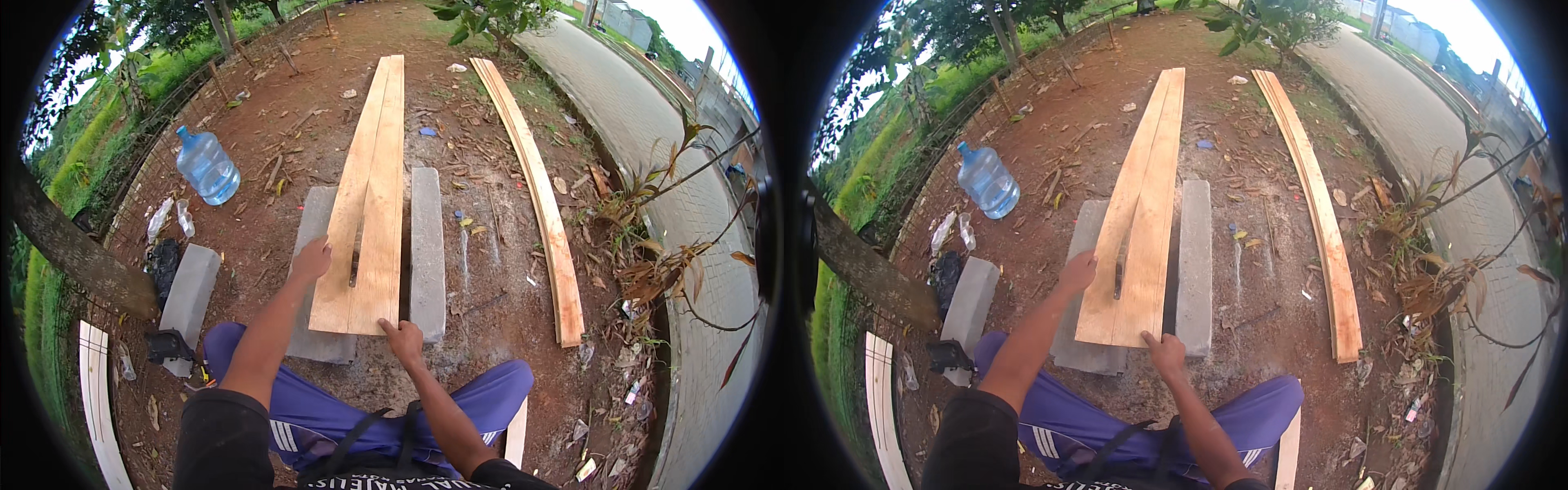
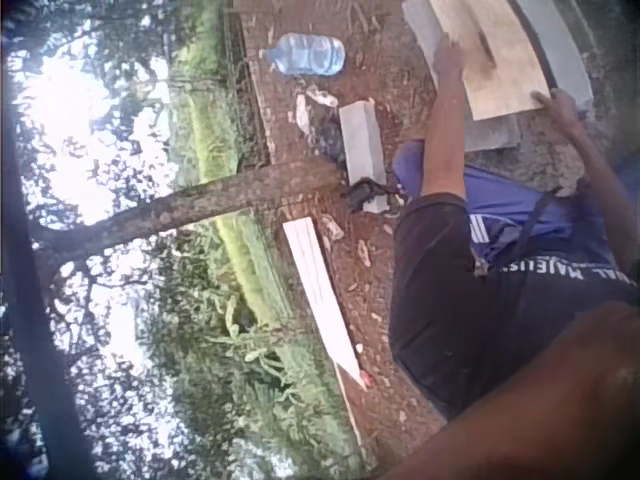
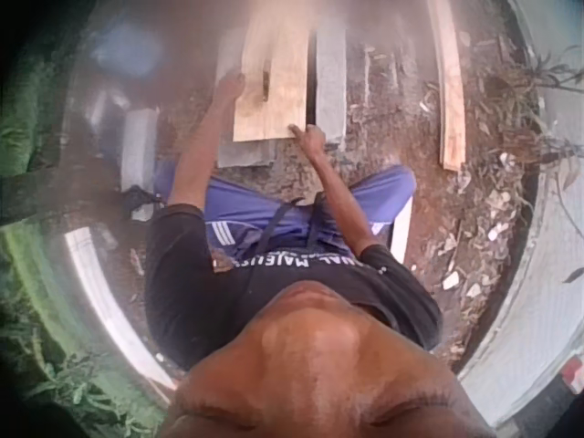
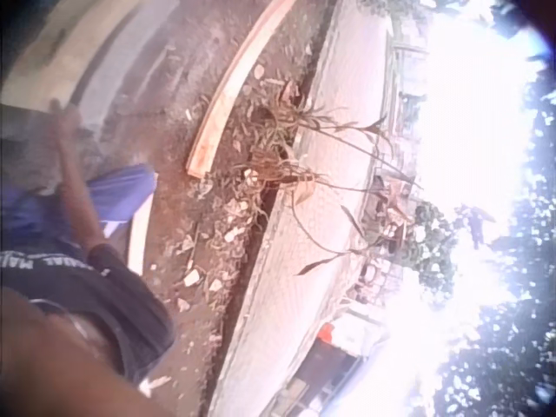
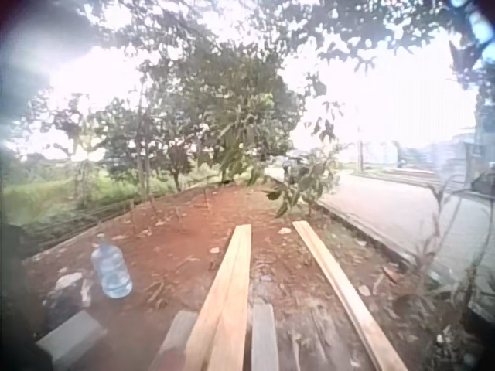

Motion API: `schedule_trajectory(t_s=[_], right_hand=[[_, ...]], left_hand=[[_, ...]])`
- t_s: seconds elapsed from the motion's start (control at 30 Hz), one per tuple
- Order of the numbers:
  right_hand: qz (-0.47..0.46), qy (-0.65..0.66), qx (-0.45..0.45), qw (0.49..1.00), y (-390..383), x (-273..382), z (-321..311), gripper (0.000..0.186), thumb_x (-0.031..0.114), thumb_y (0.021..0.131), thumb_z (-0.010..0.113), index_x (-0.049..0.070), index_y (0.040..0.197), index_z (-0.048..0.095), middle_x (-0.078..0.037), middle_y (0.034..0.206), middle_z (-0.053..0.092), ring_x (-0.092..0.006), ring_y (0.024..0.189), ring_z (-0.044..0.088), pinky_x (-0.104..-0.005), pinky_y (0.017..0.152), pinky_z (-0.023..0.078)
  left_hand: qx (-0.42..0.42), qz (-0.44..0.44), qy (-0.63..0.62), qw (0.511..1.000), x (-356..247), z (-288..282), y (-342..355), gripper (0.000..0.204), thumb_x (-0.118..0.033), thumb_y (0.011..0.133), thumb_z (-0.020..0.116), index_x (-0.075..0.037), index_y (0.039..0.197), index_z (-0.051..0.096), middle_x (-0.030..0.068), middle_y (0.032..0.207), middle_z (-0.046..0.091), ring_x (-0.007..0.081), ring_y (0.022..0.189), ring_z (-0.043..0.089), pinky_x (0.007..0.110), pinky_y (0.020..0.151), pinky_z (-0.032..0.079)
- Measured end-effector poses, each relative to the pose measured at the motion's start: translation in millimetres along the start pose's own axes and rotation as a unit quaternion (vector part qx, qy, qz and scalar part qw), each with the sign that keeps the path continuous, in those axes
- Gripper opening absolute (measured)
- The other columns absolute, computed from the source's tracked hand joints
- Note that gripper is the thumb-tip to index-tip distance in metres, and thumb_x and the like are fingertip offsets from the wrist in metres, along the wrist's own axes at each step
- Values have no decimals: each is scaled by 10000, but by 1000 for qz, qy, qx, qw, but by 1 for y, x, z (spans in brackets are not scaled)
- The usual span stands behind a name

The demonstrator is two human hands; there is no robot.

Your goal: The person uses a hand saw to cut a long wooden plank placed on two concrete blocks. The person holds the plank with one hand and saws along a marked line with the other hand, producing sawdust as the cut progresses.

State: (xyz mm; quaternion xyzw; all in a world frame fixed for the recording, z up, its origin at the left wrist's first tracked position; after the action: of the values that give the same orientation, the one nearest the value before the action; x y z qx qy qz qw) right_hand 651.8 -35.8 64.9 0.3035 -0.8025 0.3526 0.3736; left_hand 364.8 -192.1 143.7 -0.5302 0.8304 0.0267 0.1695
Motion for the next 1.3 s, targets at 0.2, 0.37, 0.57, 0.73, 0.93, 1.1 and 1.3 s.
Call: schedule_trajectory(t_s=[0.2, 0.37, 0.57, 0.73, 0.93, 1.1, 1.3], right_hand=[[7, -59, -32, 998, 4, -26, -9, 631, 564, 855, 726, -44, 700, 662, -220, 644, 666, -381, 679, 695, -476, 659, 528], [27, -205, -10, 978, 1, -8, -5, 525, 512, 874, 712, -11, 899, 667, -233, 793, 701, -434, 769, 688, -512, 708, 541], [-116, -156, -150, 969, 16, 92, -5, 659, 363, 868, 756, -30, 1342, 522, -234, 1172, 643, -370, 1081, 634, -463, 882, 529], [-170, 32, -179, 968, 97, 132, 39, 723, 241, 867, 777, -61, 1437, 453, -189, 1098, 675, -297, 986, 661, -405, 855, 529], [-24, 238, -144, 960, 138, 123, 72, 595, 175, 918, 711, -80, 1404, 482, -121, 938, 677, -209, 811, 649, -354, 752, 530], [-90, 209, -163, 960, 102, 137, 63, 512, 192, 937, 697, -86, 1342, 555, -123, 890, 676, -147, 790, 637, -316, 710, 511], [-42, 153, -144, 977, -39, 139, -11, 381, 81, 955, 658, -61, 1306, 611, -80, 837, 669, -83, 702, 592, -271, 627, 501]], left_hand=[[-26, 9, -11, 1000, -25, 77, -38, 537, -335, 1062, 366, -174, 1574, 350, 126, 1664, 249, 365, 1523, 246, 639, 1207, 160], [-66, 19, -39, 997, 1, 105, -26, 560, -323, 1063, 366, -100, 1575, 330, 137, 1660, 258, 378, 1530, 221, 641, 1219, 74], [-86, 11, -70, 994, 3, 102, -22, 567, -322, 1060, 379, -77, 1570, 339, 156, 1653, 269, 373, 1534, 217, 640, 1218, 62], [-97, 20, -34, 995, 2, 107, -26, 568, -357, 1053, 420, -108, 1561, 370, 201, 1641, 271, 375, 1533, 220, 647, 1212, 59], [-111, 28, -40, 993, 0, 105, -26, 585, -389, 1037, 453, -117, 1552, 390, 206, 1637, 276, 381, 1531, 224, 660, 1203, 81], [-119, 24, -32, 992, 2, 105, -24, 599, -389, 1027, 480, -119, 1554, 388, 212, 1631, 281, 387, 1522, 241, 664, 1199, 97], [-128, 16, -25, 991, 10, 105, -24, 611, -411, 1021, 494, -133, 1556, 394, 226, 1626, 284, 398, 1518, 244, 662, 1202, 101]])
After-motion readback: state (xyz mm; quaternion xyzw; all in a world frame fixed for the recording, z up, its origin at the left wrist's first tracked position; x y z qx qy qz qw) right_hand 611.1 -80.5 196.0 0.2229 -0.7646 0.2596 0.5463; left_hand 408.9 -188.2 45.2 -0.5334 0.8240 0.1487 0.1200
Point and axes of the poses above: each hand's wrist, its own y-axis towards the middle knuckle, its own z-axis out of the palm, x = y × z, the point moved 7 cm from there along y, towards the middle knuckle
